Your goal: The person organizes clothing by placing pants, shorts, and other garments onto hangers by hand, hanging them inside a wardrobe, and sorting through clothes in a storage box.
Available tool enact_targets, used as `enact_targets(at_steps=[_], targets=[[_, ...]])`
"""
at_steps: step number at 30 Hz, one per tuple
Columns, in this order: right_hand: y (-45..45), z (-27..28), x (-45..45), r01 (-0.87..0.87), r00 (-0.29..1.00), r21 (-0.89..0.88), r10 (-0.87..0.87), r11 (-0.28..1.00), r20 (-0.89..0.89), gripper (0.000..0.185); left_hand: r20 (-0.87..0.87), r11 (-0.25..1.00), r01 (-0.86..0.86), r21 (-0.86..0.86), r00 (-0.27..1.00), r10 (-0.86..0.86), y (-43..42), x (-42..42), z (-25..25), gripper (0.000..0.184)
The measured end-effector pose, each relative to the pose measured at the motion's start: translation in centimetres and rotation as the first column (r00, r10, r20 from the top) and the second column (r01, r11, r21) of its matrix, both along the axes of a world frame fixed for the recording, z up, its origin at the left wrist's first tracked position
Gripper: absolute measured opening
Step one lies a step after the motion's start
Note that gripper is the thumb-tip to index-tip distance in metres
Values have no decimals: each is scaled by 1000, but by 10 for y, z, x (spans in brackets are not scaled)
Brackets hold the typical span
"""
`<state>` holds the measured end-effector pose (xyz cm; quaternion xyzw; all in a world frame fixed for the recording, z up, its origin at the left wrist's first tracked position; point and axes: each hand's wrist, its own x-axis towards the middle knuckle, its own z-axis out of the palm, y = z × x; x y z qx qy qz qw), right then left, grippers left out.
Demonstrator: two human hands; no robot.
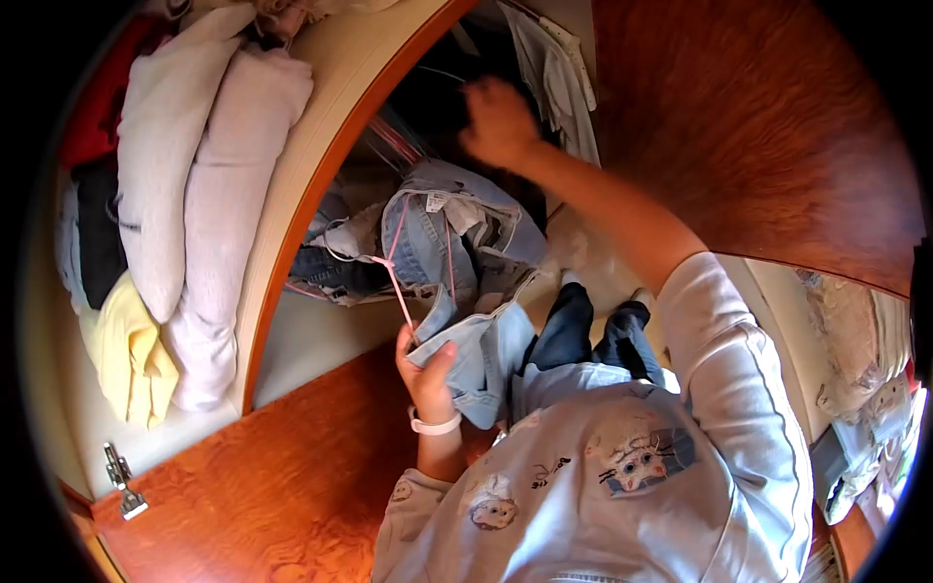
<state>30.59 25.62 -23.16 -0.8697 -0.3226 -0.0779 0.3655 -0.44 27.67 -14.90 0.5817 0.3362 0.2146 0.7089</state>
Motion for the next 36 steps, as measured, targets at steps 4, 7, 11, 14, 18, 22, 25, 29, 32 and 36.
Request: enact_targets(at_steps=[4, 7, 11, 14, 18, 22, 25, 29, 32, 36], targets=[[75, 20, -31, -154, 944, -37, 135, 987, -301, 81, -67, 998, -47, 43, 996, 50, -23, -3, -15, 51], [122, 9, -49, -43, 911, -156, -26, 987, -411, 97, -189, 993, 67, 95, 981, -48, -47, -21, -11, 40], [162, -46, -35, 73, 866, -147, -136, 986, -481, 68, -222, 1000, -22, 10, 975, 24, -39, -38, -10, 33], [141, -60, -3, -64, 844, -82, 10, 995, -536, 41, -217, 996, -28, 83, 975, 45, -20, -38, -14, 31], [98, -43, 44, -144, 936, -200, 69, 969, -344, 33, -175, 969, 41, 244, 985, 3, 20, 0, -37, 33], [67, -34, 78, -100, 987, -166, 77, 981, -139, 32, -25, 942, -191, 277, 978, 206, 45, 47, -67, 48], [54, -30, 90, -107, 989, -254, 75, 961, -131, 32, 91, 917, -167, 363, 985, 144, 64, 85, -81, 46], [41, -43, 116, 9, 999, -353, 8, 936, 47, 35, 160, 881, -198, 430, 977, 142, 103, 119, -92, 40], [38, -35, 116, 83, 993, -287, -102, 954, -52, 27, 224, 812, -227, 537, 967, 123, 134, 137, -90, 38], [33, -37, 109, -45, 999, -386, 33, 921, -38, 33, 271, 735, -329, 593, 941, 202, 182, 159, -80, 38]])
